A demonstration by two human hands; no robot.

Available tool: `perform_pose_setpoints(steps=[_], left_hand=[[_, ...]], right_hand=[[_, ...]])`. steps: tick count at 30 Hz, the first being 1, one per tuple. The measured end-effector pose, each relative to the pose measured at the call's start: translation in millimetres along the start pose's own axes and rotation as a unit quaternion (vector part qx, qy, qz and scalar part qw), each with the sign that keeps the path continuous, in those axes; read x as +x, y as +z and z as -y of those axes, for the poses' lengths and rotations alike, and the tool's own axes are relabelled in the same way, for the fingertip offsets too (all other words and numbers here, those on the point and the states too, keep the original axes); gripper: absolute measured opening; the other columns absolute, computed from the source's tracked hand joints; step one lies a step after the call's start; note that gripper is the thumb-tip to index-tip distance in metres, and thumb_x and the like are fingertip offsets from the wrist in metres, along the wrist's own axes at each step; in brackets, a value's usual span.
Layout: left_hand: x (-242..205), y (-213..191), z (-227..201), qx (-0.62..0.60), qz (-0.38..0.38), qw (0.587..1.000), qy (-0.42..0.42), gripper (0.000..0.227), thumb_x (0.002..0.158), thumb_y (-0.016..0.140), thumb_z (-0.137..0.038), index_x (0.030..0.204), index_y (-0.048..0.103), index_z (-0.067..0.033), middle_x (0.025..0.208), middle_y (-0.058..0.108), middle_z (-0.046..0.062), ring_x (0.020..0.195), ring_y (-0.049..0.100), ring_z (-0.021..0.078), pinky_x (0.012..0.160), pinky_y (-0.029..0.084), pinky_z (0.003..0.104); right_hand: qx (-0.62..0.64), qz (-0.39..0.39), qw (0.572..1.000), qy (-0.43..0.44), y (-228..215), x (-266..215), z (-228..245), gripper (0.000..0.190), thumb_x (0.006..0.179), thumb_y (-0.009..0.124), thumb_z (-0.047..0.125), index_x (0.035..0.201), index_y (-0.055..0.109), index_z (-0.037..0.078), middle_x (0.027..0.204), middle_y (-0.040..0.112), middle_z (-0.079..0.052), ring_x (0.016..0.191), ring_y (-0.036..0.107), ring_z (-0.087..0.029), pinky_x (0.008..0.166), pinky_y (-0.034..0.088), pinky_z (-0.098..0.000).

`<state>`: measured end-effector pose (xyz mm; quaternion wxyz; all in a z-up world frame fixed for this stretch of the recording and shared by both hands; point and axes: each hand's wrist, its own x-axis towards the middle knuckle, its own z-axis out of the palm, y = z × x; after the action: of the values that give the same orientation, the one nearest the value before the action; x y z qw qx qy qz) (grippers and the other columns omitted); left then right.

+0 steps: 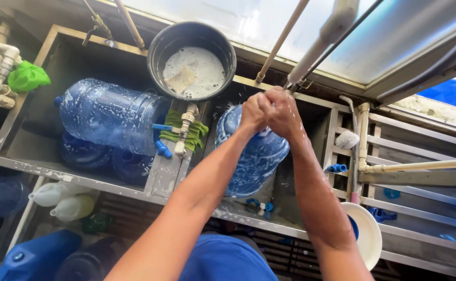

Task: The person scrubs the exterior of large blue water jugs with a soapy cloth in a stainless steel sink. They rinse the jugs under a running tap, shake them to remove excess water, and place them back into the sink or on the floor.

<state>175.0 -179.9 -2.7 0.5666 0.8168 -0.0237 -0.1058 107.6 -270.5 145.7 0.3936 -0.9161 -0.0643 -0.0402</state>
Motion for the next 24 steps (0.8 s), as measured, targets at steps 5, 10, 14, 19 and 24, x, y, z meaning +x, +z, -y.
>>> perform_pose_setpoints(steps=[5, 10, 14, 19, 24], left_hand=[[0, -3, -75, -0.073, -0.009, 0.997, 0.039, 0.038, 0.051, 0.08, -0.04, 0.08, 0.068, -0.0183, 0.071, 0.07, 0.006, 0.078, 0.072, 0.0243, 0.074, 0.057, 0.036], [-41, -26, -147, -0.021, -0.05, 0.998, -0.03, 0.031, 0.058, 0.083, -0.024, 0.087, 0.072, -0.0178, 0.084, 0.077, 0.006, 0.096, 0.077, 0.0276, 0.084, 0.063, 0.04], [-45, -47, -157, -0.054, -0.05, 0.997, 0.018, 0.037, 0.056, 0.084, -0.024, 0.092, 0.077, -0.0185, 0.086, 0.076, 0.011, 0.096, 0.075, 0.0285, 0.088, 0.058, 0.039], [-61, -55, -170, -0.09, -0.034, 0.994, 0.053, 0.033, 0.053, 0.087, -0.03, 0.083, 0.076, -0.0234, 0.08, 0.074, 0.005, 0.087, 0.074, 0.0225, 0.082, 0.057, 0.036], [-80, -73, -171, -0.165, -0.221, 0.958, -0.073, 0.038, 0.063, 0.082, -0.019, 0.101, 0.077, -0.0162, 0.1, 0.075, 0.015, 0.102, 0.074, 0.0288, 0.09, 0.059, 0.038]], right_hand=[[0.032, -0.239, 0.963, 0.116, 1, -84, -68, 0.031, 0.102, 0.057, 0.027, 0.123, 0.069, 0.007, 0.124, 0.068, -0.02, 0.128, 0.057, -0.037, 0.113, 0.04, -0.0509], [0.118, -0.216, 0.911, 0.332, 100, -203, -192, 0.045, 0.102, 0.042, 0.033, 0.103, 0.067, -0.005, 0.112, 0.064, -0.035, 0.117, 0.057, -0.052, 0.102, 0.041, -0.0642], [0.437, -0.105, 0.649, 0.614, 196, -263, -297, 0.054, 0.093, 0.05, 0.059, 0.126, 0.044, 0.017, 0.116, 0.043, -0.023, 0.1, 0.044, -0.045, 0.075, 0.038, -0.0711], [0.601, -0.073, 0.525, 0.599, 176, -253, -216, 0.077, 0.103, 0.039, 0.066, 0.161, 0.018, 0.019, 0.163, 0.019, -0.034, 0.147, 0.031, -0.054, 0.108, 0.028, -0.0779], [0.712, -0.133, 0.46, 0.513, 177, -210, -188, 0.052, 0.095, 0.056, 0.052, 0.121, 0.069, 0.008, 0.128, 0.066, -0.014, 0.118, 0.062, -0.038, 0.11, 0.045, -0.0569]])
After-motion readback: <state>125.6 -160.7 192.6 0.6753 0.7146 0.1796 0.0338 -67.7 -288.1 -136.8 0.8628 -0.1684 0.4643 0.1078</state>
